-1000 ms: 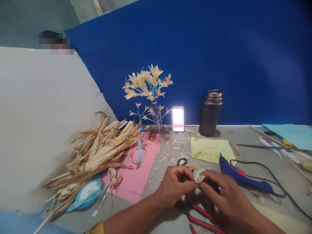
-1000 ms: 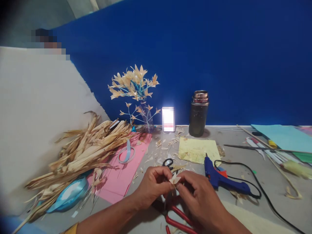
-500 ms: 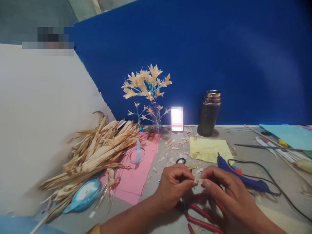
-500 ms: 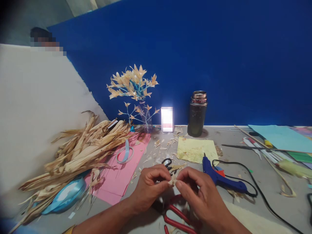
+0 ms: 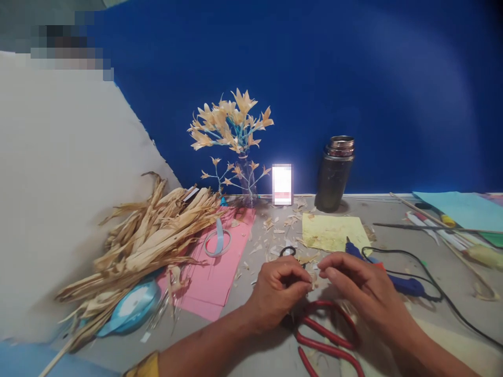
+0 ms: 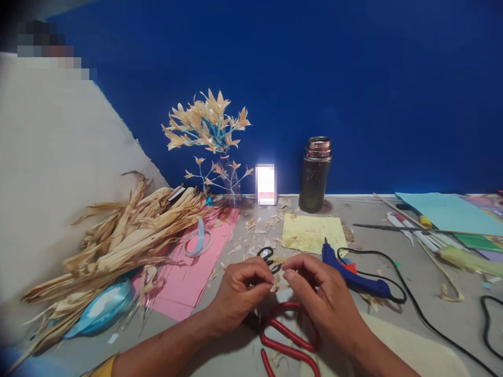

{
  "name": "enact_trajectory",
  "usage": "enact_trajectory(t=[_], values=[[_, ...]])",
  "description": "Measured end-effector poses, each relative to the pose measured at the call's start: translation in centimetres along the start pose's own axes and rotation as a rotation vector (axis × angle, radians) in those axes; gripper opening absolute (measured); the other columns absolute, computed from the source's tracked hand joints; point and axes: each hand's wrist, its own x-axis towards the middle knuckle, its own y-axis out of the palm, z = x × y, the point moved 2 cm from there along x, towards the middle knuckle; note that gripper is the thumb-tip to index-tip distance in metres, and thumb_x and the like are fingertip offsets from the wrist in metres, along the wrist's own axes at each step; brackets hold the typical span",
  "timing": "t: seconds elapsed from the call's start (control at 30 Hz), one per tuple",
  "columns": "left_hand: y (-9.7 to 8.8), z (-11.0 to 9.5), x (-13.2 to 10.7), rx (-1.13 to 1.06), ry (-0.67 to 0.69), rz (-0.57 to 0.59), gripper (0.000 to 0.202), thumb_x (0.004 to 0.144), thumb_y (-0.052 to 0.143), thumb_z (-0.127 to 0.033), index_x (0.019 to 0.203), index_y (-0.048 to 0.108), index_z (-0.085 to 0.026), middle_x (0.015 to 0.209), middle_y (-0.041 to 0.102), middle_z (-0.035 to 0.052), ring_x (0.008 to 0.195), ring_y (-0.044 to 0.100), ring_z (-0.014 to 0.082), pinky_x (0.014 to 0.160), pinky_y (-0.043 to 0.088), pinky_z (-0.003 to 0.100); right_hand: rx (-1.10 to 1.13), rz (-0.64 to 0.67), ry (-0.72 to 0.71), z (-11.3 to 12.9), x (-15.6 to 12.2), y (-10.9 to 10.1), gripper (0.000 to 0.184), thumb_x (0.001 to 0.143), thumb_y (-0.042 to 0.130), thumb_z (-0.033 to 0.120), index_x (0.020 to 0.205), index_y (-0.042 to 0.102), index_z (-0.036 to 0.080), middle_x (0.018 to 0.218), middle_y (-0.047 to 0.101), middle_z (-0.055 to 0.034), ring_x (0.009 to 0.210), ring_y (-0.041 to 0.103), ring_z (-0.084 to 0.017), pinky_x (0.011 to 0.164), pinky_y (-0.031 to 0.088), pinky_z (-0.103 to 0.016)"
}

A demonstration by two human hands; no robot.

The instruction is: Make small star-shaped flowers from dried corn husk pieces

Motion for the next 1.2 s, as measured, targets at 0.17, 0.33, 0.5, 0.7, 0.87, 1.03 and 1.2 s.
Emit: enact_trajectory(t=[0.17,0.33,0.5,0.7,0.87,1.03,1.2], values=[[0.2,0.1,0.0,0.054,0.001,0.093,0.007,0.076,0.07,-0.016,0.071,0.076,-0.017,0.07,0.064,0.0031,0.068,0.056,0.0143,0.066,0.041,0.025,-0.039,0.122,0.004,0.4,0.3,0.4,0.026,0.087,0.057,0.04,0.072,0.066,0.021,0.067,0.065,-0.0012,0.061,0.059,-0.018,0.056,0.045,-0.028],[0.2,0.0,0.0,0.056,-0.019,0.117,0.007,0.077,0.07,-0.017,0.072,0.075,-0.016,0.07,0.063,0.0023,0.068,0.055,0.0134,0.066,0.041,0.025,-0.025,0.141,0.019,0.1,0.3,0.4,0.025,0.088,0.057,0.038,0.072,0.065,0.021,0.068,0.064,0.0,0.063,0.057,-0.017,0.058,0.043,-0.028],[0.2,0.4,0.2,-0.035,-0.085,0.111,0.006,0.073,0.071,-0.017,0.069,0.075,-0.015,0.069,0.064,0.0032,0.066,0.055,0.0135,0.065,0.041,0.026,-0.017,0.134,0.008,0.1,0.2,0.5,0.024,0.091,0.057,0.037,0.074,0.065,0.022,0.073,0.065,0.0,0.069,0.059,-0.018,0.063,0.043,-0.028],[0.1,0.9,0.4,-0.112,-0.206,0.101,0.004,0.066,0.074,-0.018,0.064,0.074,-0.014,0.064,0.063,0.0035,0.06,0.052,0.0121,0.057,0.039,0.025,-0.044,0.135,-0.053,0.3,0.3,0.5,0.027,0.093,0.055,0.036,0.074,0.066,0.022,0.076,0.068,-0.0011,0.073,0.063,-0.018,0.067,0.046,-0.027],[0.1,0.8,0.4,-0.177,-0.218,0.058,0.006,0.063,0.075,-0.019,0.061,0.073,-0.014,0.063,0.065,0.0041,0.06,0.056,0.0137,0.056,0.041,0.025,0.015,-0.045,0.033,-0.1,0.3,-0.3,0.032,0.094,0.054,0.046,0.084,0.072,0.022,0.078,0.071,-0.0025,0.066,0.061,-0.017,0.058,0.045,-0.026],[-0.1,0.5,0.5,-0.225,-0.14,-0.022,0.01,0.063,0.08,-0.02,0.059,0.073,-0.015,0.062,0.064,0.0034,0.06,0.055,0.0129,0.058,0.042,0.025,0.099,0.03,0.03,-0.3,0.2,-0.3,0.036,0.093,0.056,0.051,0.082,0.072,0.02,0.077,0.07,-0.003,0.068,0.061,-0.018,0.061,0.047,-0.026],[-0.1,0.4,0.5,-0.325,-0.151,-0.042,0.016,0.062,0.087,-0.027,0.063,0.075,-0.015,0.065,0.063,0.0027,0.061,0.053,0.012,0.059,0.041,0.025,0.167,0.138,0.093,-0.6,0.2,0.5,0.028,0.092,0.062,0.044,0.081,0.071,0.02,0.075,0.068,-0.0015,0.07,0.062,-0.018,0.065,0.048,-0.028]])
